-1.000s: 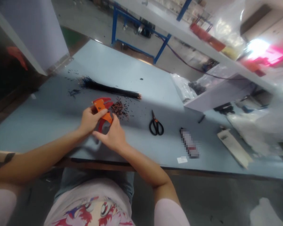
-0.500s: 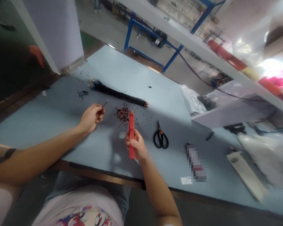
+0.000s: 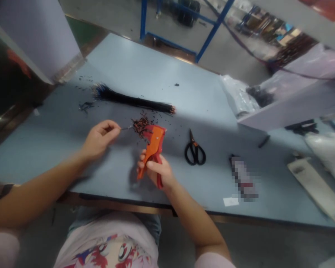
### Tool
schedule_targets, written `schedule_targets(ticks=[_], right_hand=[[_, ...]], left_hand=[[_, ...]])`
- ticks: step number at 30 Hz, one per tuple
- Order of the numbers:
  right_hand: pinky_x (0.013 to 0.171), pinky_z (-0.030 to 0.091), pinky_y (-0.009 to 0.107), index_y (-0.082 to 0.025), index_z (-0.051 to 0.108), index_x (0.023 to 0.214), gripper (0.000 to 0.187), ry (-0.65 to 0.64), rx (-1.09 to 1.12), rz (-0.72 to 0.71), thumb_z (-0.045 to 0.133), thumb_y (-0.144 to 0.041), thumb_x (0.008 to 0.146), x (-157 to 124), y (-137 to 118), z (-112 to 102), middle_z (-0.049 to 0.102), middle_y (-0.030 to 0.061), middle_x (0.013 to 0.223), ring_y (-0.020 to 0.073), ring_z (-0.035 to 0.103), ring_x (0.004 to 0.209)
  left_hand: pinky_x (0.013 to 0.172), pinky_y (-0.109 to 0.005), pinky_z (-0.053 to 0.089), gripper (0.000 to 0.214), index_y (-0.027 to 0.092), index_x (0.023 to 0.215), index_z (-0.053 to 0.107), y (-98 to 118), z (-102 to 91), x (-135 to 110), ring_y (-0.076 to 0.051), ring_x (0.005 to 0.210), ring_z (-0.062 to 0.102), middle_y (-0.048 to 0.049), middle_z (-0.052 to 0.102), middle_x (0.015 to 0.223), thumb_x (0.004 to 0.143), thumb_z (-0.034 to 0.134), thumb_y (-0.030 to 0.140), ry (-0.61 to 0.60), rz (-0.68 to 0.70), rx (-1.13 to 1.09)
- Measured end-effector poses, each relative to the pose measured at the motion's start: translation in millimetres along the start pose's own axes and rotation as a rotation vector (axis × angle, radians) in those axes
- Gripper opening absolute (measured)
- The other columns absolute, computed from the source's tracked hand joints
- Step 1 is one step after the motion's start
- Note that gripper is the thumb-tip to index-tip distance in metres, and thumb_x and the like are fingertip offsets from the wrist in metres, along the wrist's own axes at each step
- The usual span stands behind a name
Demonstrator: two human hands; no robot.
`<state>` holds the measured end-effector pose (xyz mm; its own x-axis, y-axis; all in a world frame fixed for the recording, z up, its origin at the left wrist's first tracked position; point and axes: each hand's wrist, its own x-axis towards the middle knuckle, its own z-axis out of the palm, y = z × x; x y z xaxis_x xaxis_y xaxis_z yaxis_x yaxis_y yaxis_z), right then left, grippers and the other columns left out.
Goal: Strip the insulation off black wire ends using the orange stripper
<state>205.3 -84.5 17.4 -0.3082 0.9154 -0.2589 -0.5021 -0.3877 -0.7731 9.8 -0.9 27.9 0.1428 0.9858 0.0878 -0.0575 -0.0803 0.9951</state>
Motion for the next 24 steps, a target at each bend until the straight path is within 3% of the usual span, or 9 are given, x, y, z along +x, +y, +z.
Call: schedule_targets(ticks=[2, 7, 10, 15, 24], right_hand=[[0.075, 0.051, 0.035, -0.022, 0.055, 0.099, 0.039, 0.074, 0.028, -0.079, 0.073, -0.023, 0.064, 0, -1, -1, 0.056, 0.0027, 0.094, 0.0148, 0.055, 0.077], [0.08, 0.052, 0.037, -0.021, 0.057, 0.098, 0.035, 0.16, 0.088, -0.094, 0.072, -0.018, 0.068, 1, 0, 1, 0.058, 0.0015, 0.09, 0.0155, 0.058, 0.08], [0.079, 0.052, 0.037, -0.021, 0.056, 0.098, 0.033, 0.174, 0.075, -0.102, 0.073, -0.02, 0.069, 0, 4, 2, 0.058, 0.0005, 0.087, 0.0153, 0.058, 0.078], [0.069, 0.053, 0.035, -0.022, 0.054, 0.096, 0.03, 0.209, 0.027, -0.132, 0.071, -0.022, 0.072, 0, 9, 4, 0.056, -0.0004, 0.084, 0.0152, 0.058, 0.074], [0.069, 0.051, 0.03, -0.02, 0.054, 0.092, 0.027, 0.252, 0.038, -0.191, 0.069, -0.015, 0.07, 3, 7, 6, 0.054, -0.0018, 0.078, 0.0131, 0.056, 0.072]], left_hand=[[0.054, -0.021, 0.038, 0.009, 0.018, 0.075, 0.057, 1, 4.2, -10, -0.009, 0.058, 0.048, 0.0013, 0.055, 0.066, 0.079, 0.058, 0.026, -0.093, 0.169, 0.233], [0.058, -0.022, 0.039, 0.007, 0.016, 0.084, 0.059, -4, 9.7, -26, -0.01, 0.061, 0.052, -0.0005, 0.06, 0.07, 0.084, 0.053, 0.018, -0.268, 0.705, 0.69], [0.059, -0.024, 0.039, 0.007, 0.016, 0.086, 0.059, -9, 10.8, -28, -0.012, 0.066, 0.056, -0.0027, 0.063, 0.072, 0.083, 0.053, 0.017, -0.288, 0.881, 0.837], [0.055, -0.024, 0.035, 0.01, 0.016, 0.077, 0.061, -11, 14.8, -31, -0.012, 0.061, 0.053, -0.001, 0.061, 0.066, 0.083, 0.052, 0.016, -0.278, 0.997, 0.915], [0.053, -0.025, 0.031, 0.018, 0.017, 0.071, 0.06, -12, 19.3, -35, -0.012, 0.059, 0.051, 0.0005, 0.06, 0.063, 0.085, 0.049, 0.017, -0.329, 0.994, 0.929]])
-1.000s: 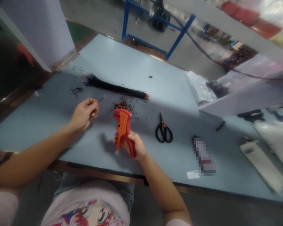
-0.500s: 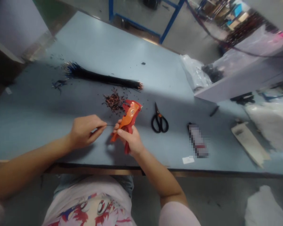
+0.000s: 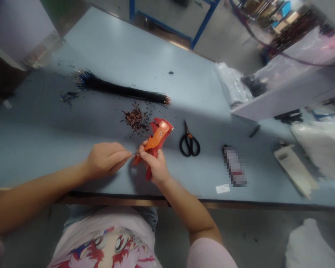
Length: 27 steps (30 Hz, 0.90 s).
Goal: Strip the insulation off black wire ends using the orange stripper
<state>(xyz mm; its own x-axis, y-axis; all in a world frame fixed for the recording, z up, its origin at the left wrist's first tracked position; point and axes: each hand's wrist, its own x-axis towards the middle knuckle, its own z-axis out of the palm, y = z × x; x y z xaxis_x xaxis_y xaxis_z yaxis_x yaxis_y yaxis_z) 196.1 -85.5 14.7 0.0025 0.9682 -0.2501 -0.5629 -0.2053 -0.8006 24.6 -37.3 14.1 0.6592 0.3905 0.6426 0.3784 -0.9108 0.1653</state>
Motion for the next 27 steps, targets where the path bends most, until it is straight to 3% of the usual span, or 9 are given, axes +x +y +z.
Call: schedule_targets(ticks=[7, 18, 22, 27], right_hand=[[0.074, 0.05, 0.033, -0.021, 0.052, 0.09, 0.026, 0.017, 0.023, -0.039, 0.067, -0.014, 0.07, -1, -5, 1, 0.051, -0.003, 0.075, 0.0125, 0.053, 0.071], [0.078, 0.051, 0.036, -0.022, 0.053, 0.092, 0.029, 0.014, 0.002, -0.054, 0.069, -0.015, 0.068, 3, -12, -2, 0.052, -0.0019, 0.081, 0.0131, 0.054, 0.073], [0.077, 0.051, 0.034, -0.023, 0.054, 0.098, 0.035, -0.021, -0.07, -0.025, 0.072, -0.019, 0.068, 2, -6, -4, 0.055, 0.0002, 0.09, 0.0144, 0.057, 0.079], [0.083, 0.049, 0.036, -0.022, 0.055, 0.098, 0.031, -0.097, -0.118, -0.083, 0.071, -0.021, 0.072, -3, -4, -4, 0.053, 0.0005, 0.088, 0.015, 0.056, 0.081]], left_hand=[[0.055, -0.024, 0.033, 0.011, 0.015, 0.08, 0.06, 1, 0.3, 0, -0.011, 0.059, 0.05, -0.0005, 0.058, 0.066, 0.086, 0.05, 0.018, -0.022, -0.136, -0.131], [0.056, -0.018, 0.038, 0.013, 0.015, 0.078, 0.057, -5, -9.6, 12, -0.007, 0.059, 0.047, 0.0021, 0.054, 0.067, 0.084, 0.053, 0.026, -0.043, -0.769, -0.711], [0.057, -0.019, 0.039, 0.016, 0.015, 0.079, 0.057, -1, -5.2, 10, -0.007, 0.06, 0.047, 0.0021, 0.054, 0.069, 0.084, 0.053, 0.03, -0.096, -0.818, -0.892], [0.058, -0.02, 0.039, 0.017, 0.014, 0.078, 0.056, 4, -0.6, 10, -0.008, 0.061, 0.048, 0.0018, 0.053, 0.069, 0.084, 0.053, 0.03, -0.156, -0.82, -0.983]])
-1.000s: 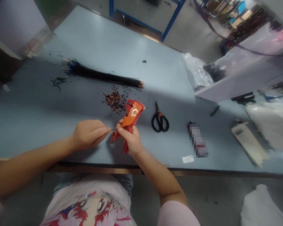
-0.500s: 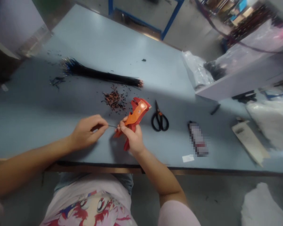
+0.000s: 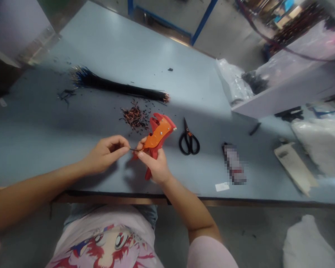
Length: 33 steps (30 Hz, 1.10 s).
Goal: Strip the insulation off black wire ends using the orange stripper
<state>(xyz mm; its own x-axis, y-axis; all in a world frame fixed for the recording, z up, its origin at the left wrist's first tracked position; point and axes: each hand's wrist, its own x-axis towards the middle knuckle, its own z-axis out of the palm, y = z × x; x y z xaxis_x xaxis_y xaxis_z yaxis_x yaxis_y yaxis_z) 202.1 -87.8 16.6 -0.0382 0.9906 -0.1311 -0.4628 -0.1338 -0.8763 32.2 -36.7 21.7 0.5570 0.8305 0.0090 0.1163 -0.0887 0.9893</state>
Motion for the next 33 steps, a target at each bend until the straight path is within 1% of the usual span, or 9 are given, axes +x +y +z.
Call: schedule_targets(ticks=[3, 7, 14, 17, 22, 26, 30, 33], right_hand=[[0.084, 0.049, 0.038, -0.023, 0.055, 0.096, 0.029, 0.003, -0.028, -0.008, 0.07, -0.024, 0.073, -0.7, -1.7, 0.8, 0.052, -0.0002, 0.084, 0.015, 0.055, 0.078], [0.08, 0.05, 0.037, -0.023, 0.054, 0.095, 0.027, 0.006, -0.085, -0.022, 0.07, -0.026, 0.073, -0.4, -1.1, 0.3, 0.052, 0.0, 0.083, 0.0157, 0.056, 0.077], [0.079, 0.048, 0.033, -0.023, 0.055, 0.098, 0.023, 0.035, -0.148, -0.09, 0.066, -0.019, 0.078, 0.3, 1.9, -2.4, 0.053, 0.0004, 0.086, 0.0143, 0.054, 0.079], [0.078, 0.048, 0.031, -0.023, 0.056, 0.098, 0.023, 0.041, -0.152, -0.123, 0.065, -0.017, 0.078, 0.8, 1.7, -2.0, 0.053, -0.0001, 0.086, 0.0138, 0.054, 0.079], [0.074, 0.05, 0.032, -0.023, 0.055, 0.096, 0.024, 0.061, -0.208, -0.129, 0.067, -0.021, 0.076, 1.0, 0.6, -0.5, 0.053, 0.0003, 0.085, 0.0153, 0.054, 0.078], [0.073, 0.051, 0.033, -0.024, 0.055, 0.095, 0.022, 0.048, -0.233, -0.158, 0.066, -0.02, 0.077, 0.1, 0.5, 0.6, 0.053, 0.0007, 0.085, 0.0153, 0.053, 0.079], [0.072, 0.05, 0.033, -0.023, 0.055, 0.092, 0.018, 0.06, -0.287, -0.169, 0.065, -0.022, 0.078, 0.3, -0.1, 0.8, 0.052, 0.0004, 0.083, 0.0153, 0.053, 0.076], [0.071, 0.049, 0.034, -0.022, 0.054, 0.089, 0.015, 0.098, -0.362, -0.204, 0.064, -0.023, 0.079, 0.8, 0.0, -0.1, 0.052, 0.0002, 0.08, 0.0154, 0.053, 0.073]], left_hand=[[0.058, -0.021, 0.04, 0.016, 0.014, 0.078, 0.056, 0.8, 0.0, 0.5, -0.009, 0.062, 0.049, 0.0013, 0.054, 0.069, 0.083, 0.053, 0.03, 0.004, 0.003, 0.005], [0.056, -0.02, 0.04, 0.015, 0.014, 0.077, 0.056, 1.1, 0.0, 0.9, -0.008, 0.06, 0.048, 0.0016, 0.054, 0.067, 0.083, 0.052, 0.028, 0.009, 0.011, 0.045], [0.054, -0.019, 0.038, 0.014, 0.014, 0.075, 0.055, 2.9, 2.1, 1.2, -0.007, 0.057, 0.046, 0.0023, 0.053, 0.064, 0.082, 0.052, 0.026, 0.026, 0.003, 0.069], [0.053, -0.018, 0.037, 0.013, 0.013, 0.074, 0.056, 3.8, 2.3, 0.4, -0.007, 0.056, 0.045, 0.0026, 0.053, 0.063, 0.081, 0.053, 0.024, 0.027, 0.023, 0.104], [0.053, -0.018, 0.036, 0.013, 0.014, 0.074, 0.057, 2.3, 3.4, -1.4, -0.007, 0.056, 0.045, 0.0025, 0.054, 0.063, 0.082, 0.052, 0.024, 0.044, 0.054, 0.153], [0.053, -0.018, 0.037, 0.014, 0.014, 0.075, 0.058, 1.9, 3.6, -1.4, -0.007, 0.057, 0.047, 0.002, 0.055, 0.064, 0.082, 0.052, 0.025, 0.077, 0.053, 0.182], [0.054, -0.019, 0.039, 0.015, 0.014, 0.076, 0.058, 2.1, 3.0, -1.2, -0.008, 0.058, 0.048, 0.0017, 0.057, 0.065, 0.082, 0.052, 0.026, 0.058, 0.047, 0.166], [0.053, -0.018, 0.038, 0.015, 0.014, 0.075, 0.058, 1.7, 3.9, -1.8, -0.007, 0.056, 0.047, 0.002, 0.057, 0.064, 0.082, 0.053, 0.027, 0.043, 0.027, 0.138]])
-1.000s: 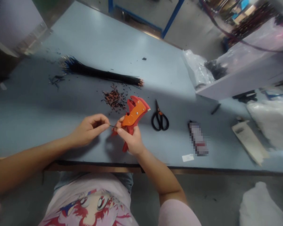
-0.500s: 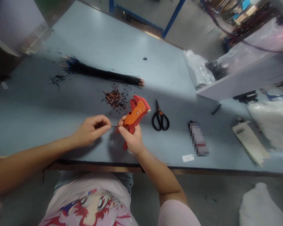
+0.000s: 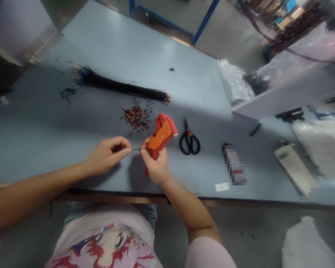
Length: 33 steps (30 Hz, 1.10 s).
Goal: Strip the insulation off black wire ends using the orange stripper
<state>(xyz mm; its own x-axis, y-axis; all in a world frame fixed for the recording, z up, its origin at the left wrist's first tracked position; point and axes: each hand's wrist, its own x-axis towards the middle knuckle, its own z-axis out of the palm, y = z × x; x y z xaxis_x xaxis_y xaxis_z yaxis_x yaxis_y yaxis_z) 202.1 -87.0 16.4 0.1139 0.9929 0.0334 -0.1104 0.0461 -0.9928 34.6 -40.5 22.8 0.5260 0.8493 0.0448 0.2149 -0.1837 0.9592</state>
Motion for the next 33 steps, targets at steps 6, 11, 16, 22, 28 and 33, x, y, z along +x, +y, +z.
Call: schedule_targets(ticks=[6, 11, 16, 22, 28, 33], right_hand=[[0.074, 0.046, 0.032, -0.022, 0.054, 0.085, 0.013, 0.155, -0.186, -0.096, 0.064, -0.016, 0.078, -1, 2, 0, 0.054, -0.0001, 0.08, 0.0145, 0.053, 0.074], [0.081, 0.049, 0.034, -0.023, 0.056, 0.09, 0.017, 0.3, -0.081, -0.095, 0.066, -0.02, 0.077, 9, -9, -13, 0.055, 0.0014, 0.088, 0.0151, 0.055, 0.079], [0.078, 0.052, 0.037, -0.024, 0.056, 0.104, 0.034, 0.055, 0.248, 0.245, 0.069, -0.025, 0.073, 22, -23, -26, 0.061, 0.0035, 0.097, 0.017, 0.06, 0.08], [0.078, 0.05, 0.042, -0.021, 0.049, 0.119, 0.045, -0.448, 0.369, 0.594, 0.066, -0.032, 0.078, 20, -11, -14, 0.064, 0.0064, 0.093, 0.0217, 0.063, 0.085], [0.078, 0.049, 0.04, -0.02, 0.046, 0.124, 0.063, -0.509, 0.471, 0.563, 0.072, -0.037, 0.069, 18, 14, -23, 0.06, 0.0048, 0.089, 0.0183, 0.059, 0.079], [0.079, 0.049, 0.042, -0.019, 0.047, 0.124, 0.063, -0.531, 0.549, 0.629, 0.072, -0.031, 0.067, 19, 14, -26, 0.059, 0.0036, 0.088, 0.0175, 0.058, 0.078]], left_hand=[[0.054, -0.018, 0.038, 0.016, 0.014, 0.073, 0.058, 6, 1.8, -4, -0.007, 0.057, 0.047, 0.0026, 0.056, 0.063, 0.083, 0.053, 0.026, -0.036, -0.014, 0.043], [0.053, -0.02, 0.037, 0.015, 0.015, 0.073, 0.057, 4, -18.7, 5, -0.008, 0.057, 0.046, 0.0022, 0.054, 0.063, 0.082, 0.053, 0.027, 0.158, -0.004, 0.116], [0.054, -0.021, 0.039, 0.015, 0.018, 0.074, 0.059, -25, -48.2, 29, -0.009, 0.057, 0.047, 0.0017, 0.056, 0.065, 0.079, 0.058, 0.032, 0.515, -0.064, 0.041], [0.057, -0.021, 0.042, 0.018, 0.015, 0.081, 0.065, -36, -53.3, 37, -0.009, 0.059, 0.052, 0.0004, 0.062, 0.068, 0.077, 0.06, 0.032, 0.562, -0.105, 0.004], [0.064, -0.023, 0.045, 0.016, 0.016, 0.081, 0.069, -24, -43.3, 30, -0.011, 0.068, 0.057, -0.0013, 0.067, 0.075, 0.075, 0.064, 0.03, 0.521, -0.034, 0.055], [0.064, -0.023, 0.045, 0.011, 0.017, 0.078, 0.068, -24, -36.8, 27, -0.01, 0.067, 0.056, -0.0008, 0.065, 0.075, 0.074, 0.066, 0.027, 0.491, 0.009, 0.025]])
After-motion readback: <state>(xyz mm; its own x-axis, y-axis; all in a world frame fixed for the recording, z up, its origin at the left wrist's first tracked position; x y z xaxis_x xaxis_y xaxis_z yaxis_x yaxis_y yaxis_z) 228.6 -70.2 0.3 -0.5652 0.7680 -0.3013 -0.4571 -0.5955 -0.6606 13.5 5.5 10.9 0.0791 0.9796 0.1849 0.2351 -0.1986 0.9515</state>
